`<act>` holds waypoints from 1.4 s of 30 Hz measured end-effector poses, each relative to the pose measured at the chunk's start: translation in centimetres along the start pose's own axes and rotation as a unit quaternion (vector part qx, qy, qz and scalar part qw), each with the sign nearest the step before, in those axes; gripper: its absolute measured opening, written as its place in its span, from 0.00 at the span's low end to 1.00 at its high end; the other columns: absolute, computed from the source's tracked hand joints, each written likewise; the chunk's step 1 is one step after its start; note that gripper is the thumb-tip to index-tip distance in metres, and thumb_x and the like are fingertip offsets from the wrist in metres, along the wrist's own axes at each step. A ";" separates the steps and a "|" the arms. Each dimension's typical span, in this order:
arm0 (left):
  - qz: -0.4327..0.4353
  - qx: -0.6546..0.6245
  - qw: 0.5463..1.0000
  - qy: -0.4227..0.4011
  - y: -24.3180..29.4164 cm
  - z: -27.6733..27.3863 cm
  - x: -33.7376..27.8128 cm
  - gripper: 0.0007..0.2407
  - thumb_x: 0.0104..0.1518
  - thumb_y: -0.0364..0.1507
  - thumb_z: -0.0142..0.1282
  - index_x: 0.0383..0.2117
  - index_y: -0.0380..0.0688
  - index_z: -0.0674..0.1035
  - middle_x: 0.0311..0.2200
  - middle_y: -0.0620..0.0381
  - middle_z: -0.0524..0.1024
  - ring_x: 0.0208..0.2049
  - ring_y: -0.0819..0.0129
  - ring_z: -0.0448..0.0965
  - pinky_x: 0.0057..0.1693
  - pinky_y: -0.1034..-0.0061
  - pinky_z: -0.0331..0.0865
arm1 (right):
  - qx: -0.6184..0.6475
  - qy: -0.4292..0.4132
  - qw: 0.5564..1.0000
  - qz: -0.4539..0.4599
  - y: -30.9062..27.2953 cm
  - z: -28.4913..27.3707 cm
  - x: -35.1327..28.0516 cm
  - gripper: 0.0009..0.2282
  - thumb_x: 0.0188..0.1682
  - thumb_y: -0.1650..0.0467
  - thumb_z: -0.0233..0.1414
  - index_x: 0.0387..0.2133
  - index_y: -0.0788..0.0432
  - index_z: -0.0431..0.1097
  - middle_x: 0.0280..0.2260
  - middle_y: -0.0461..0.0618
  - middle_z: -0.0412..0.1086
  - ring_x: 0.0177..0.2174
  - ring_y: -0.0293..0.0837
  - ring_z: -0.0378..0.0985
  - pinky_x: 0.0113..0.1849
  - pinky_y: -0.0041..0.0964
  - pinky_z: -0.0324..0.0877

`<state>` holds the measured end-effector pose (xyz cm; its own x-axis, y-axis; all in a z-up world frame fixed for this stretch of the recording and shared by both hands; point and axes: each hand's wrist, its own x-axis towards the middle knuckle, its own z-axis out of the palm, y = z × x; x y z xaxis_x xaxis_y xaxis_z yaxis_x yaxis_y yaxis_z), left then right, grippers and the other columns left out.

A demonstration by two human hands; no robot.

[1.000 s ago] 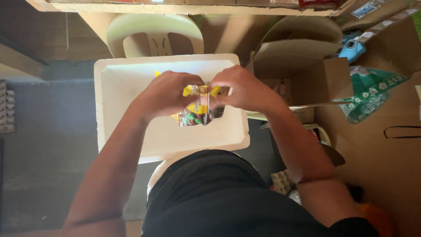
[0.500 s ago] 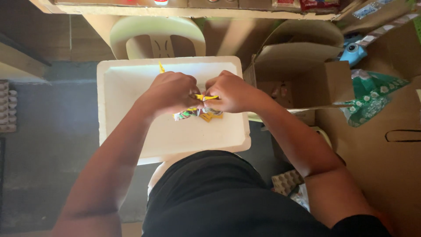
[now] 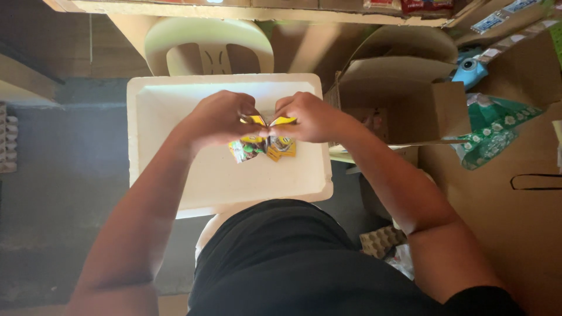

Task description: The recorder is sorting and organizing various product sachets into containers on a grocery store shelf.

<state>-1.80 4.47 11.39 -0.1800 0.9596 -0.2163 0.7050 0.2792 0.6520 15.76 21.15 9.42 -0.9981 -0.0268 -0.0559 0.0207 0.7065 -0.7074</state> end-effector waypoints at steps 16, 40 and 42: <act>-0.018 0.259 0.963 -0.074 -1.0 4.2 3.2 0.06 0.52 0.37 0.64 0.29 0.53 0.87 0.25 0.53 0.84 0.34 0.56 0.85 0.41 0.62 0.74 | -0.293 -0.070 0.953 0.020 1.8 2.7 2.3 0.07 0.43 0.66 0.56 0.23 0.57 0.78 0.30 0.50 0.76 0.31 0.52 0.76 0.42 0.50 0.63; -0.120 -0.360 0.915 0.138 -15.1 12.5 3.0 0.13 0.57 0.36 0.68 0.45 0.47 0.87 0.42 0.51 0.87 0.42 0.68 0.81 0.52 0.73 0.74 | 0.085 0.101 0.929 0.345 22.6 16.6 -1.5 0.18 0.38 0.60 0.66 0.36 0.60 0.78 0.30 0.58 0.78 0.29 0.50 0.83 0.32 0.46 0.78; -0.111 -0.470 0.865 0.136 -17.2 16.0 2.9 0.20 0.53 0.29 0.69 0.54 0.41 0.80 0.47 0.53 0.83 0.46 0.71 0.82 0.53 0.76 0.74 | 0.102 0.090 0.911 0.390 23.4 20.2 -2.4 0.16 0.37 0.65 0.64 0.36 0.61 0.77 0.29 0.60 0.78 0.26 0.50 0.84 0.28 0.45 0.80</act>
<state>-3.46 1.87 -12.04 -0.4848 0.8153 -0.3167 -0.2137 0.2407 0.9468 19.85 23.48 -21.19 -0.6685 0.5564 -0.4934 0.7193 0.3152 -0.6191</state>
